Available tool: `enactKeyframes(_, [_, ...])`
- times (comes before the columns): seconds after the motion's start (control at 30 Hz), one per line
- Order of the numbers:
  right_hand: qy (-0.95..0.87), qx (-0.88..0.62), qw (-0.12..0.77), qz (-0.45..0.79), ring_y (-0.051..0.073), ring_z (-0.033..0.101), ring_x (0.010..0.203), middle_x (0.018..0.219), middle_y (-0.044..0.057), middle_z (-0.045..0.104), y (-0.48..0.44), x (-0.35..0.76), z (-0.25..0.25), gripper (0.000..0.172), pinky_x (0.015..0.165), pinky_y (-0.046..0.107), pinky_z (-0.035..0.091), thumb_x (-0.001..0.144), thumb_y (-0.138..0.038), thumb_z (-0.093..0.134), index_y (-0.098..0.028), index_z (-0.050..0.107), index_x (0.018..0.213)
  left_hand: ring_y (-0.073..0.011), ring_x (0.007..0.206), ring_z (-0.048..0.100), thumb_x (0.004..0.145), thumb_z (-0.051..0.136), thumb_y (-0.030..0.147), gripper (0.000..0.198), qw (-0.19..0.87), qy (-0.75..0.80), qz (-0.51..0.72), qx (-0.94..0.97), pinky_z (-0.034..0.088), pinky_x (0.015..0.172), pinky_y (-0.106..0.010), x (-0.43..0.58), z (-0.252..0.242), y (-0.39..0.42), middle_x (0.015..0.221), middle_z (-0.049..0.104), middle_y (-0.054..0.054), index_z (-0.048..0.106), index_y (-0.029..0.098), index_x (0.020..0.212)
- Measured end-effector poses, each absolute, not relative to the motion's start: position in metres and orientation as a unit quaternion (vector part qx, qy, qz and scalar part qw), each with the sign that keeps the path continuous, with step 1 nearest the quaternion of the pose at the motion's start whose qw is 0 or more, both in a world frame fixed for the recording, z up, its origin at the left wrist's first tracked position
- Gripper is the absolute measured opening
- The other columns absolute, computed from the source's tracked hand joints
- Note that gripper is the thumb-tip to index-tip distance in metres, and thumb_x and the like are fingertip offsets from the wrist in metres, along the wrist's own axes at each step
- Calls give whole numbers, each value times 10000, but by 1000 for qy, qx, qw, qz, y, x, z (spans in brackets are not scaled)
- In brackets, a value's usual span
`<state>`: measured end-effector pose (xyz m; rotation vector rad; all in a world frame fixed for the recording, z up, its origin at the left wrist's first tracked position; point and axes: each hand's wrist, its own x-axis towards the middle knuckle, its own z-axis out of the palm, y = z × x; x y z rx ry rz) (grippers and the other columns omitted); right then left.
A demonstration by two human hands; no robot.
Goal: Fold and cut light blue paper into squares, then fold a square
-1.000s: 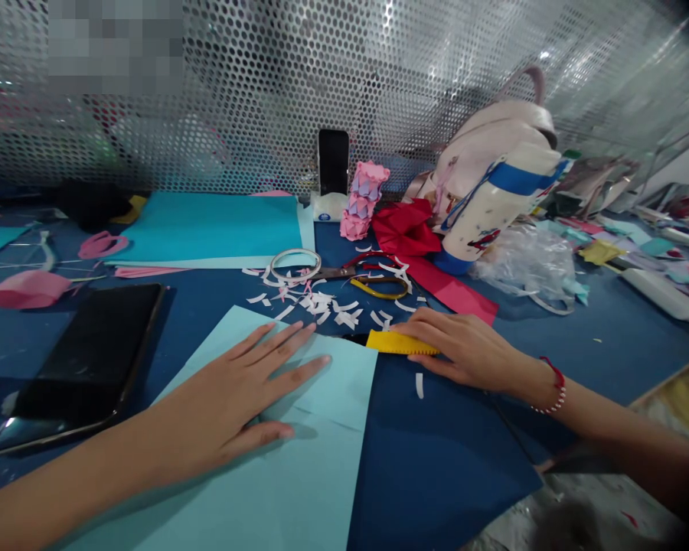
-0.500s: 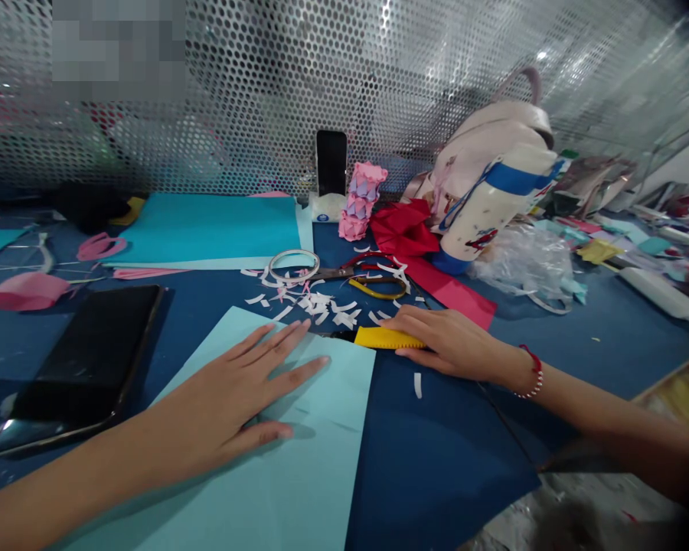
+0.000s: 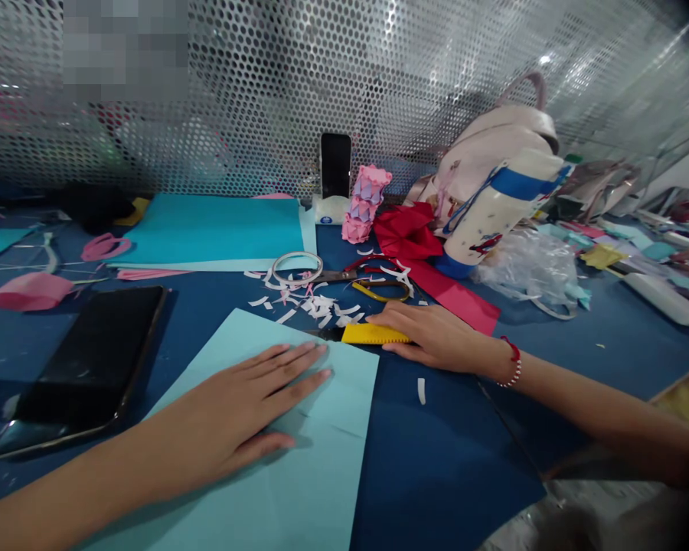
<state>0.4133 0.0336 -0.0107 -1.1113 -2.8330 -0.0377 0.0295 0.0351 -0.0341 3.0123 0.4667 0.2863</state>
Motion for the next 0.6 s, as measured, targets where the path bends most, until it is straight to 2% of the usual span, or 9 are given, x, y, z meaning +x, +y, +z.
enactKeyframes(0.17, [-931, -363, 40, -19, 287, 820, 1048, 1367, 176, 744, 42, 403, -11, 411, 730, 360, 654, 1181, -404, 551, -164, 584, 1513, -249, 1647, 498, 1185, 473, 593, 784, 44, 148, 95, 983, 384, 1359, -344, 28, -34, 35, 1861, 327, -3, 104, 361, 1837])
enactKeyframes(0.27, [-930, -364, 43, -27, 282, 824, 1026, 1361, 167, 751, 47, 396, -11, 418, 755, 369, 667, 1182, -412, 553, -162, 592, 1516, -249, 1659, 478, 1190, 460, 589, 763, 53, 149, 90, 983, 342, 1378, -340, 28, -35, 36, 1871, 307, -2, 127, 358, 1836])
enactKeyframes(0.6, [-939, -337, 61, -32, 294, 774, 1188, 1375, 179, 730, 66, 378, -14, 441, 836, 361, 661, 1204, -423, 484, -169, 578, 1552, -265, 1701, 409, 1193, 450, 572, 757, 105, 153, 74, 980, 299, 1411, -395, 30, -37, 34, 1888, 271, 6, 85, 399, 1833])
